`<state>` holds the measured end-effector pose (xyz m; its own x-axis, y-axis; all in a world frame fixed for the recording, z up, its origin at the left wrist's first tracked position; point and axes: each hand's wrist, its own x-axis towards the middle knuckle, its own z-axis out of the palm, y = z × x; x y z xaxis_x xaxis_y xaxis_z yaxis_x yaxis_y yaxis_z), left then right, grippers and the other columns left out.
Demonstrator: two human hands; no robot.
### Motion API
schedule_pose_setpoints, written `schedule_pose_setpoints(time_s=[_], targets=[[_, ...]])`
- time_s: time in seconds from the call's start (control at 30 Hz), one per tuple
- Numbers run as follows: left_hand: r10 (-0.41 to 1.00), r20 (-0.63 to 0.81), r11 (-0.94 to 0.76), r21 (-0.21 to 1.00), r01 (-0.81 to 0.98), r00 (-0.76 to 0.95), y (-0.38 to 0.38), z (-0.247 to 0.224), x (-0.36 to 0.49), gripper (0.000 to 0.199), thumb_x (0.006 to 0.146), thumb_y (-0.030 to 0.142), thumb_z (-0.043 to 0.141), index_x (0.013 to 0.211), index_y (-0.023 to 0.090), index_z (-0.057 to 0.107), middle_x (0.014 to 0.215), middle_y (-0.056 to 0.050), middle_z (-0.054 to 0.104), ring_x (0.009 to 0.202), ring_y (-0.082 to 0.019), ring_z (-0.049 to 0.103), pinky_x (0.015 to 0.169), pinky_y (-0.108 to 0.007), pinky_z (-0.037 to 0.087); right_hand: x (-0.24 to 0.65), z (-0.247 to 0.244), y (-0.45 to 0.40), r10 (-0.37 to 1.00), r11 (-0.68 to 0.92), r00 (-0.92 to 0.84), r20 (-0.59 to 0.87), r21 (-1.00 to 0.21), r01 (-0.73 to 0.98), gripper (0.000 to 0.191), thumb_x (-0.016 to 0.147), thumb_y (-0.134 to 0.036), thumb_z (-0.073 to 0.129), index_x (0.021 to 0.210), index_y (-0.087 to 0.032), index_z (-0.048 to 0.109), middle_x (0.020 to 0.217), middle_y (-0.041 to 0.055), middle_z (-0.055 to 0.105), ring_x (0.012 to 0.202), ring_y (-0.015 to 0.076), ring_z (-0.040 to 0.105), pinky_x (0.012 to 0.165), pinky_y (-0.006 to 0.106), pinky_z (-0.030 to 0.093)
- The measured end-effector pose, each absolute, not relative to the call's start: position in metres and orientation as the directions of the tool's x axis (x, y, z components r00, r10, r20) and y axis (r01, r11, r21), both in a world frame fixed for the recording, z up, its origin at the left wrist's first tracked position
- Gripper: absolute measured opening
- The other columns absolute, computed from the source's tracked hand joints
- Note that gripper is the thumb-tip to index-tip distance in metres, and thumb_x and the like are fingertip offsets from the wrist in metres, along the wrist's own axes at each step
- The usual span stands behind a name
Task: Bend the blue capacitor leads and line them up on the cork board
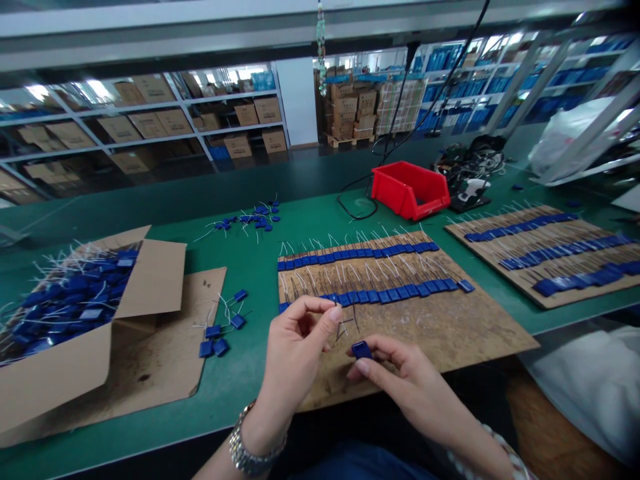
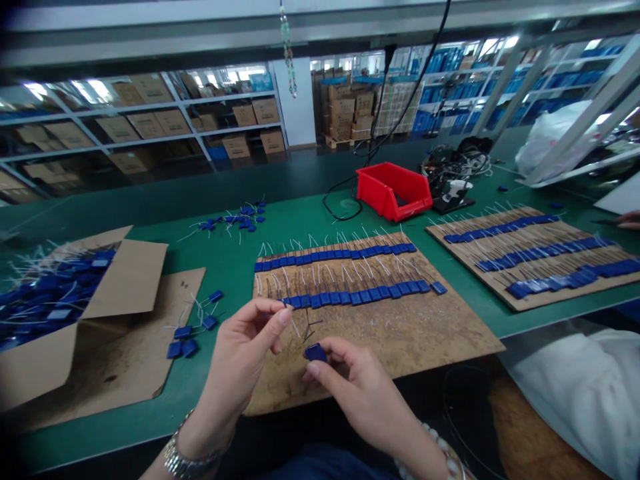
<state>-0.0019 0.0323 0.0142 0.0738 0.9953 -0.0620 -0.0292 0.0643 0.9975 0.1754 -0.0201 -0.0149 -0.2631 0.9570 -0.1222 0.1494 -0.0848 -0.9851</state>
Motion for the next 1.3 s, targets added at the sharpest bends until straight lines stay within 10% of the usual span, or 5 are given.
schedule_pose_setpoints(time_s=[0.43, 1.0, 1.3], targets=[[0.958, -0.241, 0.257, 0.963, -0.086, 0.157, 0.004, -0.017, 0.012, 0.036, 0.084, 0.049, 0.073, 0.096, 0.017, 0.062, 0.067, 0.002, 0.059, 0.053, -0.004, 0.050, 0.049, -0.011, 0.040, 0.173, -0.016, -0.018, 0.962, -0.094, -0.262, -0.083, -0.995, -0.031, 0.025, 0.101, -0.042, 0.056, 0.101, -0.019, 0.066, 0.089, 0.0015, 0.069, 0.087, 0.0167, 0.065, 0.085, 0.031, 0.050], [0.999, -0.047, 0.049, 0.983, -0.179, 0.019, 0.023, -0.006, 0.010, 0.020, 0.083, 0.035, 0.078, 0.085, 0.018, 0.067, 0.086, 0.002, 0.062, 0.081, -0.005, 0.056, 0.074, -0.012, 0.046, 0.170, -0.016, -0.022, 0.961, -0.055, -0.259, -0.099, -0.984, 0.170, 0.027, 0.101, -0.041, 0.054, 0.088, -0.020, 0.065, 0.083, 0.0006, 0.069, 0.083, 0.0162, 0.063, 0.078, 0.029, 0.047], [0.942, -0.293, 0.329, 0.902, -0.280, 0.164, -0.002, -0.018, 0.026, 0.033, 0.084, 0.046, 0.075, 0.101, 0.022, 0.062, 0.089, 0.002, 0.060, 0.070, -0.005, 0.054, 0.058, -0.012, 0.046, 0.172, -0.017, -0.023, 0.968, -0.060, -0.241, -0.071, -0.997, 0.054, 0.025, 0.102, -0.041, 0.055, 0.098, -0.019, 0.067, 0.086, 0.0004, 0.069, 0.083, 0.0155, 0.064, 0.078, 0.028, 0.050]])
